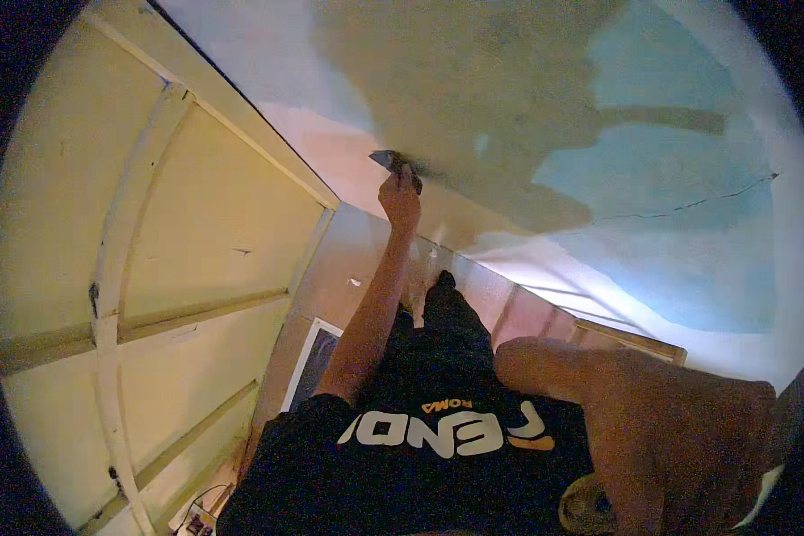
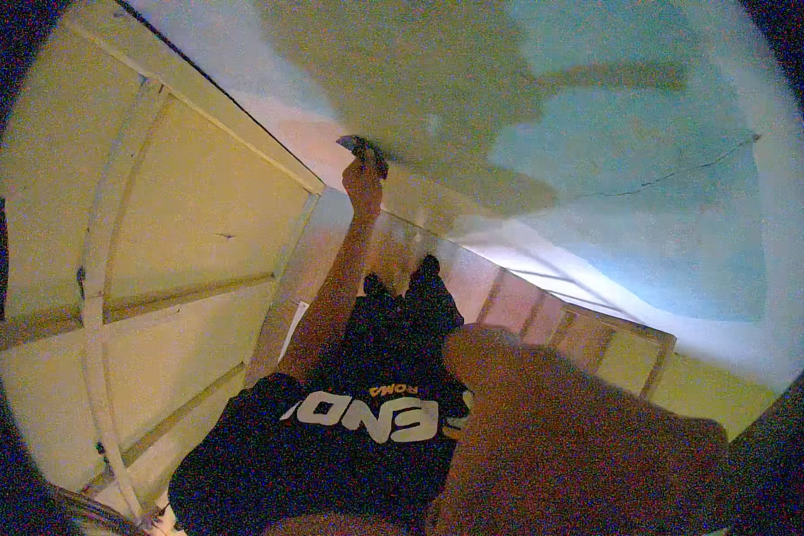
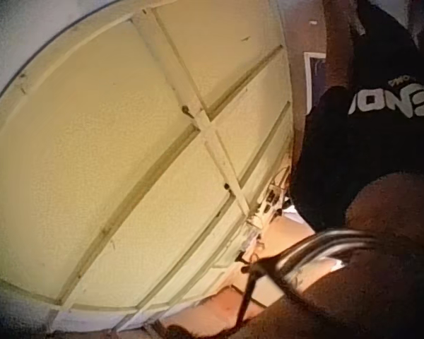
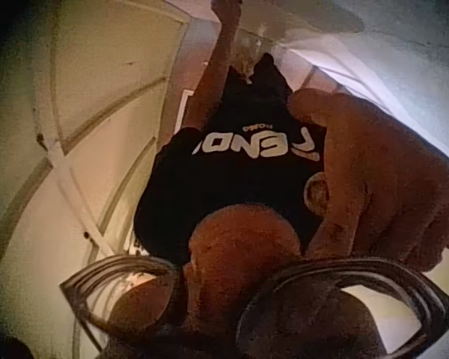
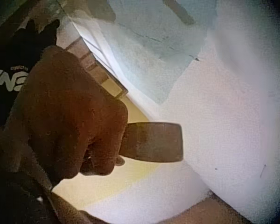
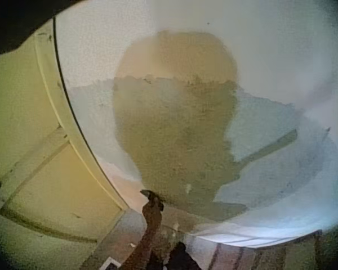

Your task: The person patches a crack in a ceiling with plaster, applying it using a putty knife.

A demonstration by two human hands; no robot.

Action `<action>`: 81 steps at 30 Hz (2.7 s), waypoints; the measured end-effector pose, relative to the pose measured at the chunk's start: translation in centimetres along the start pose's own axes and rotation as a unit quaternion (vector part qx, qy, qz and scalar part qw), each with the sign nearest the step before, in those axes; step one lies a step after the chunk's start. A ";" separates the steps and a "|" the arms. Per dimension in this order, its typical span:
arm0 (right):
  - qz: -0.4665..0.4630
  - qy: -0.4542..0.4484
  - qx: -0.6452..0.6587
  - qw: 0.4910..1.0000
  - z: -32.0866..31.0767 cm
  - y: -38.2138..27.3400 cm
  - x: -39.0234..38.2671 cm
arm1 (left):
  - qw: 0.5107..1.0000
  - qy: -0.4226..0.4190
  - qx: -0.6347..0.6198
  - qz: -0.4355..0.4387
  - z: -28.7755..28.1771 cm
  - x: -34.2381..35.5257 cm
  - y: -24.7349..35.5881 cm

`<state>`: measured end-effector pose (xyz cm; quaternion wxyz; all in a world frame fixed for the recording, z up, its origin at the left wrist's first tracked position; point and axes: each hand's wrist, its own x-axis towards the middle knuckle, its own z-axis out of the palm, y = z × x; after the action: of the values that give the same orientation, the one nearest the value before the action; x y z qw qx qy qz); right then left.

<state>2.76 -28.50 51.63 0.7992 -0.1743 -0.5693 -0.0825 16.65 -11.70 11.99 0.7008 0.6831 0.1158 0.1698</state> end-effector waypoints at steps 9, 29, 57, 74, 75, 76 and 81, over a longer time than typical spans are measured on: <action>-0.003 -0.020 0.043 0.999 1.1 4.9 1.1 | 0.999 -0.012 -0.021 -0.046 0.4 -0.1 1.1; -0.012 -0.080 0.165 0.983 2.6 4.1 1.1 | 0.999 -0.037 0.008 0.035 0.5 -1.8 4.1; -0.018 -0.176 0.344 0.922 4.6 3.7 2.0 | 0.996 -0.009 0.082 -0.017 2.6 -2.0 5.8; 0.173 -0.012 0.077 0.982 2.8 -0.2 -5.5 | 0.995 -0.035 0.097 0.015 0.6 -0.8 2.1; 0.200 -0.026 0.082 0.976 2.6 0.3 -5.5 | 0.997 -0.047 0.057 0.011 0.8 -1.0 2.3; 0.199 -0.023 0.081 0.976 2.6 1.0 -5.4 | 0.998 -0.059 0.017 0.006 1.0 -1.2 2.4; 0.217 0.061 0.091 0.970 6.3 4.4 -3.1 | 0.990 -0.042 0.123 0.047 -0.1 -0.9 1.9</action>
<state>-2.38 -22.24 49.74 0.8436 -0.2144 -0.4735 0.1346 15.64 -11.99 13.86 0.6069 0.7755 0.0738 0.1578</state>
